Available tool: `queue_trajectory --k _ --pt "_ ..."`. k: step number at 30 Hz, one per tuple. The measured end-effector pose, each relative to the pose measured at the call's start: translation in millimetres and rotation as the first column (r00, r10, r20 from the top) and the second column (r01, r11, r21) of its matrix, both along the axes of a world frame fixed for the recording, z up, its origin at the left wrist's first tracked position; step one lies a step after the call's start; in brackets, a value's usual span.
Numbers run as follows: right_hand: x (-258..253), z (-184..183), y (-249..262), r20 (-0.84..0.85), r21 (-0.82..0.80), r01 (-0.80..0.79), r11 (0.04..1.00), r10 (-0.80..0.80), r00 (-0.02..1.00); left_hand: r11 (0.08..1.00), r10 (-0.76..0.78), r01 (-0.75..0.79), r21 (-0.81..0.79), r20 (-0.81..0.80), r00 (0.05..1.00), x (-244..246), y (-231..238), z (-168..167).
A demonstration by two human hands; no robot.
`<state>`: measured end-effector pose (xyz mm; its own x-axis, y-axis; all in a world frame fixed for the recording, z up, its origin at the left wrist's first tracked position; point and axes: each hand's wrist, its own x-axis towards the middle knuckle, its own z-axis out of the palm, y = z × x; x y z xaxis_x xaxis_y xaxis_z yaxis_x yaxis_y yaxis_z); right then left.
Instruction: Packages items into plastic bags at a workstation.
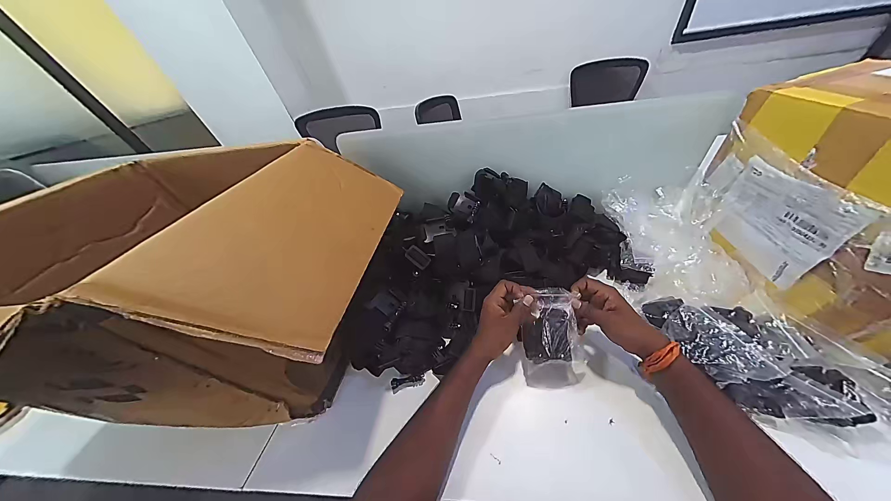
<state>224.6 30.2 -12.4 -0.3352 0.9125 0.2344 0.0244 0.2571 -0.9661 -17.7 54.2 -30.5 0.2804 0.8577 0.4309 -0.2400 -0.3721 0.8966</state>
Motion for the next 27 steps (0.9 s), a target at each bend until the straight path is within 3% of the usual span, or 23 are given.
queue_trajectory --k 3,6,9,12,16,21,27 --pt "-2 -7 7 0.143 0.005 0.159 0.987 -0.159 0.977 0.996 0.043 -0.061 -0.068 -0.241 0.969 0 2 -2" --pt "-3 -11 9 0.202 0.003 0.206 0.979 -0.202 0.958 0.989 0.013 -0.059 -0.137 -0.318 0.948 3 1 -3" --pt "-6 -5 4 0.179 -0.07 0.16 0.985 -0.146 0.973 0.991 0.045 -0.077 -0.109 -0.266 0.963 3 2 -4" --pt "-8 -8 4 0.146 -0.095 0.123 0.988 -0.109 0.983 0.994 0.06 -0.071 -0.089 -0.115 0.992 7 0 -5" --pt "-7 -7 3 0.218 -0.127 0.06 0.99 -0.031 0.975 0.989 0.079 -0.077 -0.125 0.005 0.997 7 -1 -1" --pt "-9 -5 0 0.199 -0.116 -0.003 0.993 0.027 0.98 0.976 -0.038 0.013 -0.219 -0.109 0.993 4 -2 1" --pt "-10 -10 1 0.196 0.033 -0.066 0.997 0.058 0.979 0.996 -0.047 0.034 -0.078 -0.169 0.985 5 -1 -7"
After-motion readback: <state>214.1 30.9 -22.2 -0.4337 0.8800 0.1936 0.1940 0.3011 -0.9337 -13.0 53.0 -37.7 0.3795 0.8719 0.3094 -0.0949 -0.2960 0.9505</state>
